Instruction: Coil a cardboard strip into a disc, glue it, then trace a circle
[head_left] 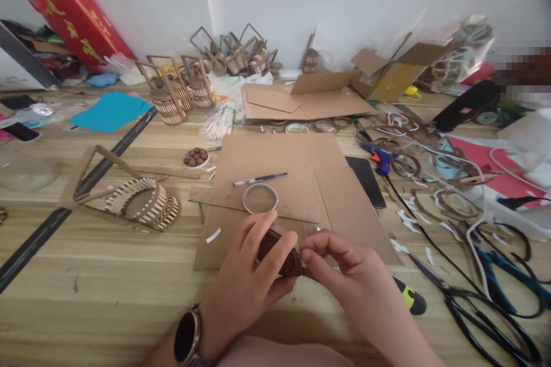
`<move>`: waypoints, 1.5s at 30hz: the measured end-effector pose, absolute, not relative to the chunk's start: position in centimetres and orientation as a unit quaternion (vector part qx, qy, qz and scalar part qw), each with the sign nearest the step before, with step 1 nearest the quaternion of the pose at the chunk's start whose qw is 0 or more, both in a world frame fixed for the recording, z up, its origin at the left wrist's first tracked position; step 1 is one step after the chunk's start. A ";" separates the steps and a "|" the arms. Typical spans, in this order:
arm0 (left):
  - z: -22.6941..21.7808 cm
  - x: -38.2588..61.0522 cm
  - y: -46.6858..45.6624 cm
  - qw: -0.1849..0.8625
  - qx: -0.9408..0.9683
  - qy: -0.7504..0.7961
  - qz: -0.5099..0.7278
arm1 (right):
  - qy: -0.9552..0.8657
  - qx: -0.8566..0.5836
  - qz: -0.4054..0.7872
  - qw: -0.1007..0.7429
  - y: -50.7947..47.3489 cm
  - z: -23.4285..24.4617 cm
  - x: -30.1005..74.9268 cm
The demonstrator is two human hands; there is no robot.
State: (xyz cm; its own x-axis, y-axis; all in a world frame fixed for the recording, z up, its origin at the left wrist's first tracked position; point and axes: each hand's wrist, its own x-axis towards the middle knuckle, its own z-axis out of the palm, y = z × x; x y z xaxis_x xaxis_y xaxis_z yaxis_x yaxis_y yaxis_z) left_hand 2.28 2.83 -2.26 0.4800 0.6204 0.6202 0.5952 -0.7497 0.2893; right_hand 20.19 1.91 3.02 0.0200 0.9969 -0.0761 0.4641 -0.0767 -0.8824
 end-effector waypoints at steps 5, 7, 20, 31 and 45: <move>-2.2 2.4 2.9 0.013 0.860 0.352 0.369 | -0.557 -0.627 0.416 0.353 1.9 2.8 20.1; -2.2 2.4 2.9 0.010 0.860 0.352 0.369 | -0.550 -0.626 0.423 0.354 1.9 2.7 20.1; -2.1 2.5 2.9 -0.007 0.863 0.356 0.360 | -0.584 -0.627 0.386 0.342 1.9 2.1 20.2; -2.5 2.6 2.9 -0.002 0.860 0.367 0.355 | -0.620 -0.630 0.286 0.369 1.6 1.7 19.5; -2.6 2.5 2.8 -0.053 0.856 0.386 0.339 | -0.656 -0.623 0.241 0.351 1.3 1.9 20.1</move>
